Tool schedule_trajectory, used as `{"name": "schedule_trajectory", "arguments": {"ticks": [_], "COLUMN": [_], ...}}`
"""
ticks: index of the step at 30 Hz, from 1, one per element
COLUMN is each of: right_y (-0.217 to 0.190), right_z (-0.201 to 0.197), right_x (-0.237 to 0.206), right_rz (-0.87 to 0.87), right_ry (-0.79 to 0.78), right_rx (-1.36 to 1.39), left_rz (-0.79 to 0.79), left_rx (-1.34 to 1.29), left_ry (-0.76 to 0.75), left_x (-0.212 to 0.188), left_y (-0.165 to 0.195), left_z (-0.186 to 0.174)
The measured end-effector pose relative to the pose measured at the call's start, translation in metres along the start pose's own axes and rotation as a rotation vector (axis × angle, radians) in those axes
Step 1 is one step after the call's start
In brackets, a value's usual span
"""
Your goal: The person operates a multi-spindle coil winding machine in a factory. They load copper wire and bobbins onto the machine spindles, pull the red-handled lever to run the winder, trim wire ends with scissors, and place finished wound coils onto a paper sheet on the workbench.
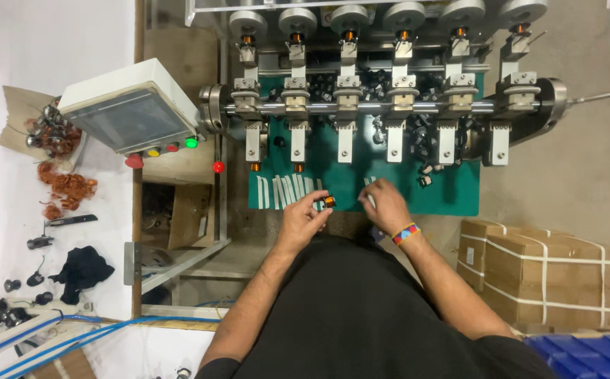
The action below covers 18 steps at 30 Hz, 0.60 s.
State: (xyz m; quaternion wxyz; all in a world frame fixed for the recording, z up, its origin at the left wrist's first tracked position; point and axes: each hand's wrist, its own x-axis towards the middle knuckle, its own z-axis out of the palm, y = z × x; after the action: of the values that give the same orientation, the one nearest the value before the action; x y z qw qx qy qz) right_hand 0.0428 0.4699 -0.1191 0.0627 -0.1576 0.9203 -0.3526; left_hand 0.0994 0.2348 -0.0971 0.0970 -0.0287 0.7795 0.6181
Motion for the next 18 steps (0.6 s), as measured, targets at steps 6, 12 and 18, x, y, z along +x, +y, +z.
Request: {"name": "schedule_trajectory", "arguments": {"ticks": [6, 12, 18], "right_y": [-0.063, -0.055, -0.043], "right_z": [-0.008, -0.014, 0.005], "right_x": [-0.022, -0.013, -0.054], "right_rz": [-0.056, 0.019, 0.187], "right_ry": [-0.136, 0.028, 0.083], "right_rx": [0.337, 0.217, 0.299], "left_rz": [0.260, 0.375, 0.565], "left_rx": [0.078, 0.158, 0.206], "left_ry": [-0.057, -0.233, -0.308], "left_x": [0.018, 0.024, 0.026], "left_y": [-0.002, 0.025, 0.029], "left_z": [-0.009, -0.003, 0.002]}}
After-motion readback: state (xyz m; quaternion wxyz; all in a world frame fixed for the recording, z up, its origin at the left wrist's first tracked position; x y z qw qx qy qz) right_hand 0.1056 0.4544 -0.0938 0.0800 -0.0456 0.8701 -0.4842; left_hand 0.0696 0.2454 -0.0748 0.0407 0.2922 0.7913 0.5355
